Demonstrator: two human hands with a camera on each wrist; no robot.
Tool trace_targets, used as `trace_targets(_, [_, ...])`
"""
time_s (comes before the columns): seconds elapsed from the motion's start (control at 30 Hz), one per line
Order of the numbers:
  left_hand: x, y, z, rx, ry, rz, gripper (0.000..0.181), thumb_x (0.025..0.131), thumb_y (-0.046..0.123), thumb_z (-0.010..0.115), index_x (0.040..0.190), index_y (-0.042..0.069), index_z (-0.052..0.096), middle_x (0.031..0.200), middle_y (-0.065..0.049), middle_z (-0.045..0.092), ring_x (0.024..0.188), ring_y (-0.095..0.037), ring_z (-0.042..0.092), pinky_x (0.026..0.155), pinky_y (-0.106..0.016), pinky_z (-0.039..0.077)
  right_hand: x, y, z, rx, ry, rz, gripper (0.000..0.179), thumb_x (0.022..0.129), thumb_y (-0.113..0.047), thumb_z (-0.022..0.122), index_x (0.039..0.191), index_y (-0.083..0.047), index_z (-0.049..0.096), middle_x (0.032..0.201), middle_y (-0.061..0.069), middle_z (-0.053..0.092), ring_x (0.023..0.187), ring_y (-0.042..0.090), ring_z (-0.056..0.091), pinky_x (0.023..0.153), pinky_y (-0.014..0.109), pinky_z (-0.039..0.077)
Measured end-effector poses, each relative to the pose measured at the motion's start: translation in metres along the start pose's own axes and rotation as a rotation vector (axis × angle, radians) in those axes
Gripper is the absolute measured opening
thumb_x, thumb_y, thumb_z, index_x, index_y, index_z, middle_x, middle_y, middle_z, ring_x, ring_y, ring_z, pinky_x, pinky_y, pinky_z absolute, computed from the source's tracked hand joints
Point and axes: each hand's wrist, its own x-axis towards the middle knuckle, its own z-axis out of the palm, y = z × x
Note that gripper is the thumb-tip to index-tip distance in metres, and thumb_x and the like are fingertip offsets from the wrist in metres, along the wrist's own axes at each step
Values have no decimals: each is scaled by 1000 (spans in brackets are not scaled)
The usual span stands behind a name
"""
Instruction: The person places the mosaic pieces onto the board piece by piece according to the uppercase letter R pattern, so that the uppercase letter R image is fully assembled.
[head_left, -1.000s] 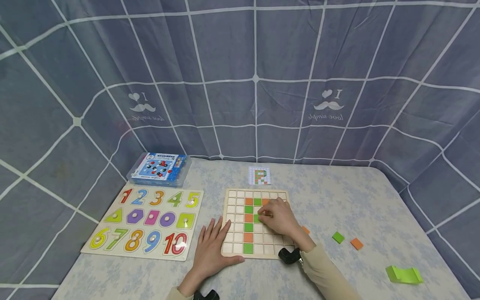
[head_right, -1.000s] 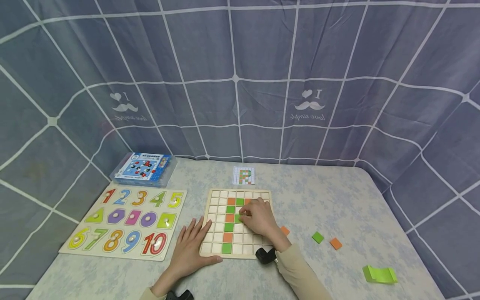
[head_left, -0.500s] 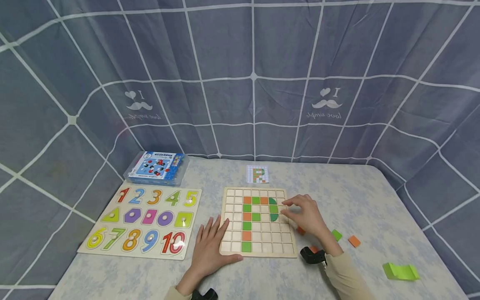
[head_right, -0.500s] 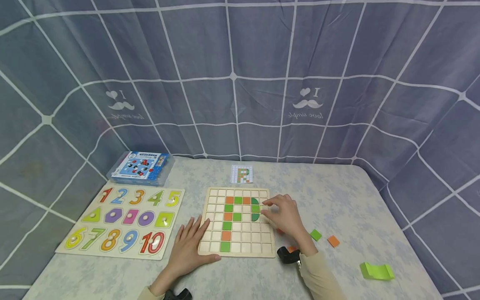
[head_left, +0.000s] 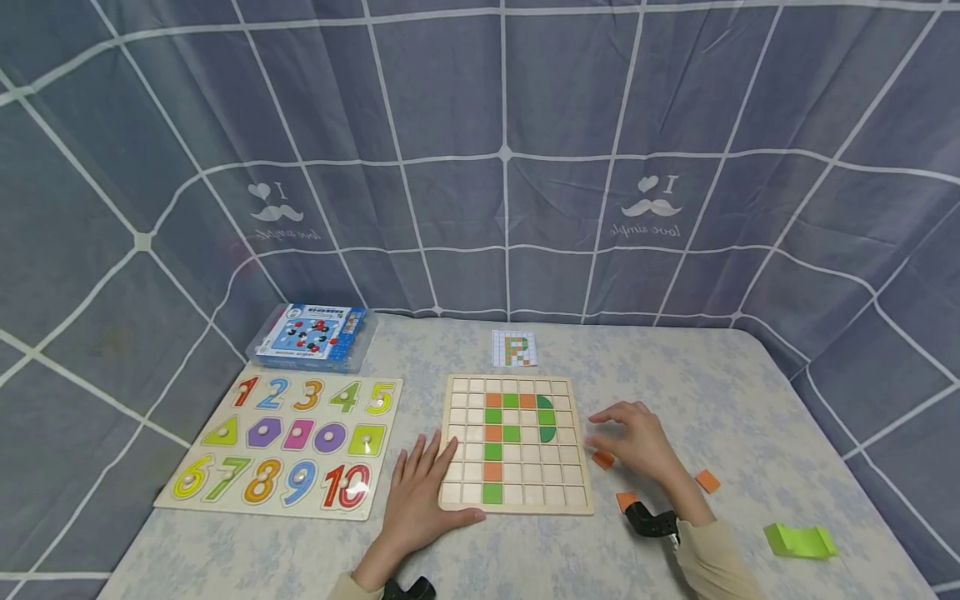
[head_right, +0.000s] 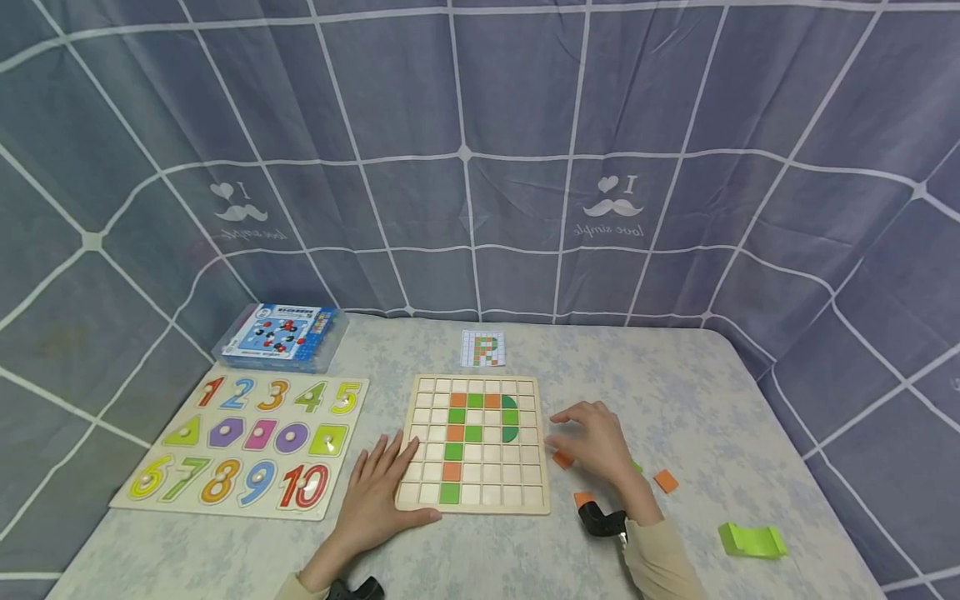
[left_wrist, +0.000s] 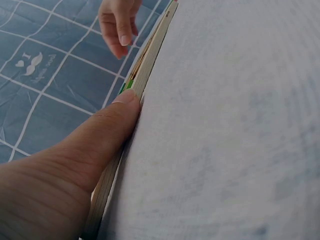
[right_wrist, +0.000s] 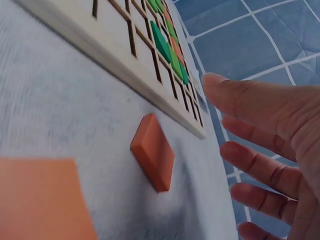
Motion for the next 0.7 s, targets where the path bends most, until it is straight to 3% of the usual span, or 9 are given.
trace_targets(0.4, [0,1,0,-7,-5,-5,106,64,72,69,147,13,40,151,-15,30,140,-37,17,108,-56,10,-9,5,-4,-35,-88,114,36,68,-31,86,96,-10,74,97,5,66,94,29,55,82,52,40])
trace_targets(0.7, [0,1,0,-11,-5,-6,106,64,72,69,147,13,39,151,-15,29,140,-37,16,108,-56,11,-12,9,-2,-41,-105,121,35,68,-32,86,93,-11,74,94,2,66,93,27,55,82,51,40])
